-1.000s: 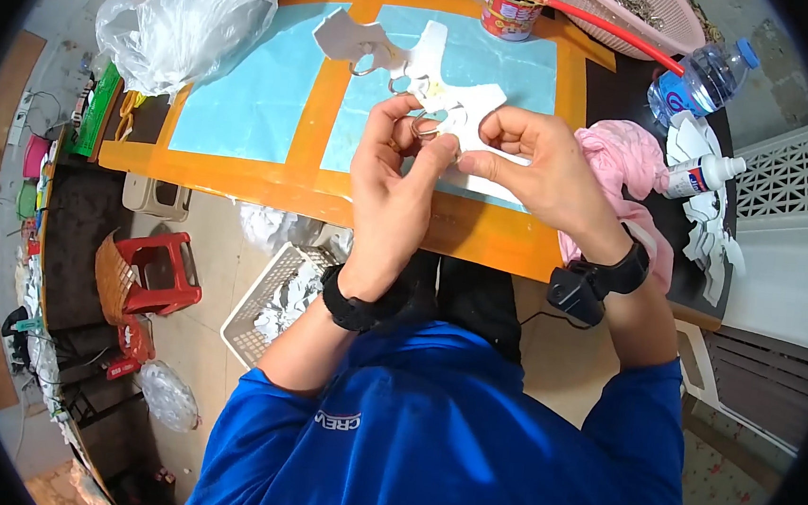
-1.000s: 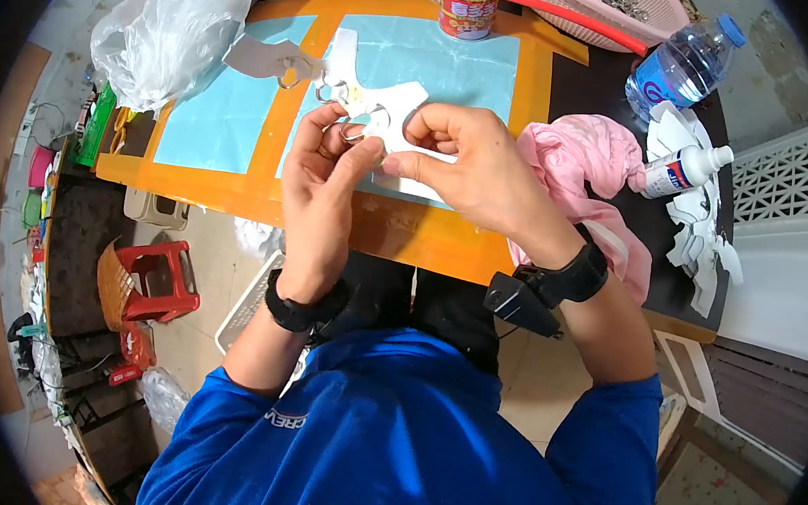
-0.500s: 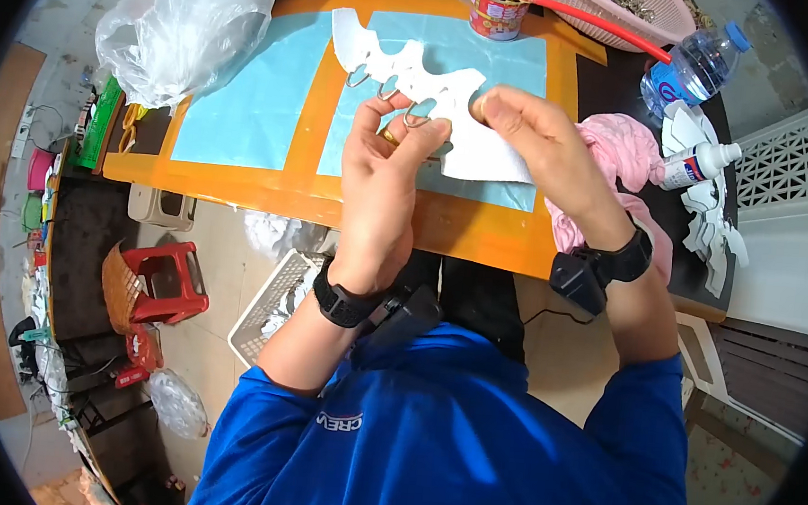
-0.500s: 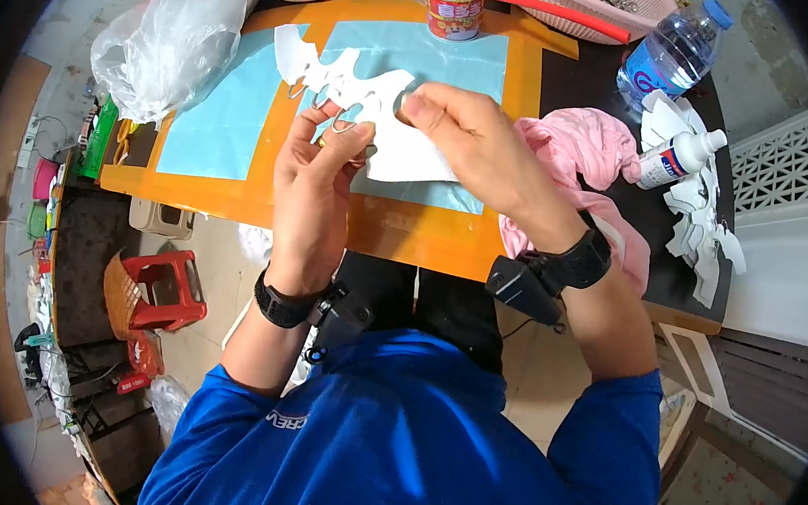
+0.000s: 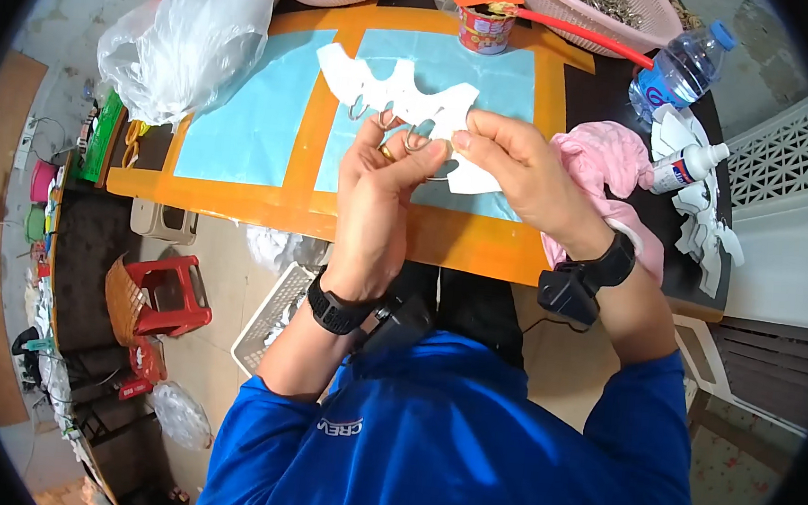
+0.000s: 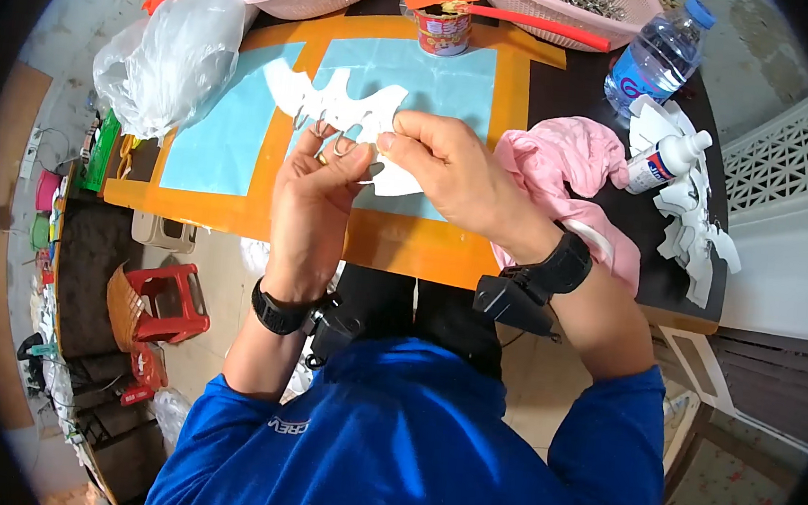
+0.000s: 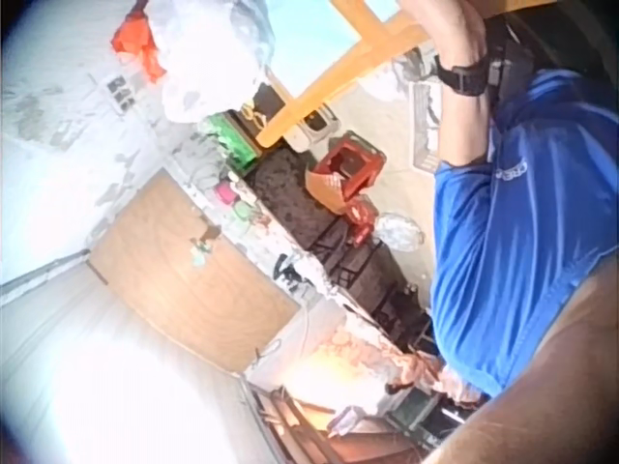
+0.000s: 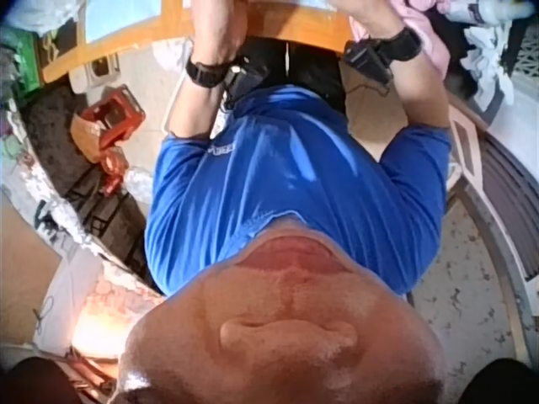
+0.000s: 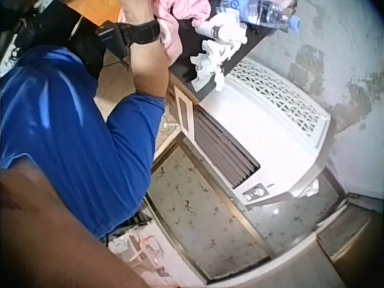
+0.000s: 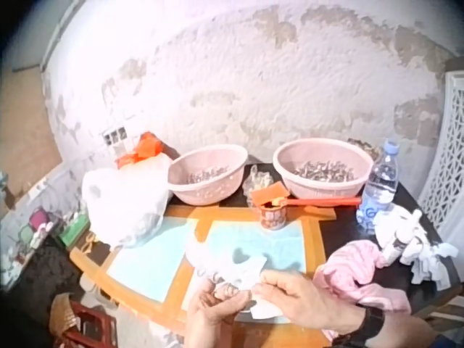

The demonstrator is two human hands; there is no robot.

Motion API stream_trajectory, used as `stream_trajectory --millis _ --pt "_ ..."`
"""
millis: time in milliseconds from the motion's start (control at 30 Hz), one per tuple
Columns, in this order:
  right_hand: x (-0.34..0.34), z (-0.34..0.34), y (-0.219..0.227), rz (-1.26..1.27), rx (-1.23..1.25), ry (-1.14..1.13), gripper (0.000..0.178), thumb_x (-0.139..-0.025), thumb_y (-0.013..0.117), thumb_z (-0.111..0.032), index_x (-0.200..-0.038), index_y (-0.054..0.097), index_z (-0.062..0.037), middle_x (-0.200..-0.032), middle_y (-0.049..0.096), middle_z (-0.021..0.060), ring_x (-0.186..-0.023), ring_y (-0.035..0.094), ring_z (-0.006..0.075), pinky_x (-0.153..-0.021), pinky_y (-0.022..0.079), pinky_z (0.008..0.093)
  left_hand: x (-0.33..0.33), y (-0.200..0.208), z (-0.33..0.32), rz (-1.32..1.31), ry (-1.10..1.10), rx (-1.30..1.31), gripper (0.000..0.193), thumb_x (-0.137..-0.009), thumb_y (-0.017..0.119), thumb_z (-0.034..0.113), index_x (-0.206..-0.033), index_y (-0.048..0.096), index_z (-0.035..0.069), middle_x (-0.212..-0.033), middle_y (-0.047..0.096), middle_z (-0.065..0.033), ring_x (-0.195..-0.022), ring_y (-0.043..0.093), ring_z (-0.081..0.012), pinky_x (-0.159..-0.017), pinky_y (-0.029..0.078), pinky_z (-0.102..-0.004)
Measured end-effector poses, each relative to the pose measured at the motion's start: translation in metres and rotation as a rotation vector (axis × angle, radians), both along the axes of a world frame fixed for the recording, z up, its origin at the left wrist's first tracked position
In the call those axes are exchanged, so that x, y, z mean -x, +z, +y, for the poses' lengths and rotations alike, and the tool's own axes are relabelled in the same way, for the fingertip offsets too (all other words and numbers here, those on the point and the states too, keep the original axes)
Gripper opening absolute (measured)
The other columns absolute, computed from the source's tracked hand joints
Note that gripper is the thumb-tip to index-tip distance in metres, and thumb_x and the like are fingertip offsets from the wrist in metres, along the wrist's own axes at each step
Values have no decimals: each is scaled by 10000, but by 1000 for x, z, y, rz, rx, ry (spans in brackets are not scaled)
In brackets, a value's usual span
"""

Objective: Assembling and cleaning decorative elements on a white shoe upper component.

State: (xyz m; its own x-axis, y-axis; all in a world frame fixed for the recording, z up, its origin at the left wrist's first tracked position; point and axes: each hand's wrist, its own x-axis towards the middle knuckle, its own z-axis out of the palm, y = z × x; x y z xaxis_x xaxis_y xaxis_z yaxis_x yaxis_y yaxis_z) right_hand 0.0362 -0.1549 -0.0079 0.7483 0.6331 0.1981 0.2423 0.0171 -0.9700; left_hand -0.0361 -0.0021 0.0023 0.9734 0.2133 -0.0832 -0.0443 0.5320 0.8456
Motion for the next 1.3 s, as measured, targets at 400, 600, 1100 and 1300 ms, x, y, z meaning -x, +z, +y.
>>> stream_trajectory --millis 400,600,1100,1300 --pt "-6 -3 5 42 -110 50 245 -1001 527 -192 -853 536 3 -744 467 -64 -709 392 33 -602 357 242 -6 -6 20 -35 103 -480 313 -927 677 248 -1125 530 55 -900 628 -23 -738 588 -71 -656 447 -220" --pt "-3 -3 -2 -146 57 -7 216 -1003 525 -183 -941 585 14 -778 520 -53 -745 421 37 -649 393 237 -1 -6 2 14 -151 -354 209 -961 627 273 -982 555 78 -869 586 33 -777 510 -34 -672 411 -193" --pt "1 -3 21 304 -90 -78 344 -974 596 -326 -954 653 12 -851 653 10 -767 568 37 -677 476 222 -6 -4 -3 -56 -5 -297 134 -931 668 184 -924 601 67 -821 621 29 -706 504 -42 -640 403 -198" --pt "-4 -7 10 81 5 210 233 -917 685 -201 -951 650 27 -820 659 21 -749 594 71 -668 487 238 -5 1 3 -17 -75 -337 132 -925 671 195 -874 618 85 -803 611 35 -672 471 -35 -643 380 -195"
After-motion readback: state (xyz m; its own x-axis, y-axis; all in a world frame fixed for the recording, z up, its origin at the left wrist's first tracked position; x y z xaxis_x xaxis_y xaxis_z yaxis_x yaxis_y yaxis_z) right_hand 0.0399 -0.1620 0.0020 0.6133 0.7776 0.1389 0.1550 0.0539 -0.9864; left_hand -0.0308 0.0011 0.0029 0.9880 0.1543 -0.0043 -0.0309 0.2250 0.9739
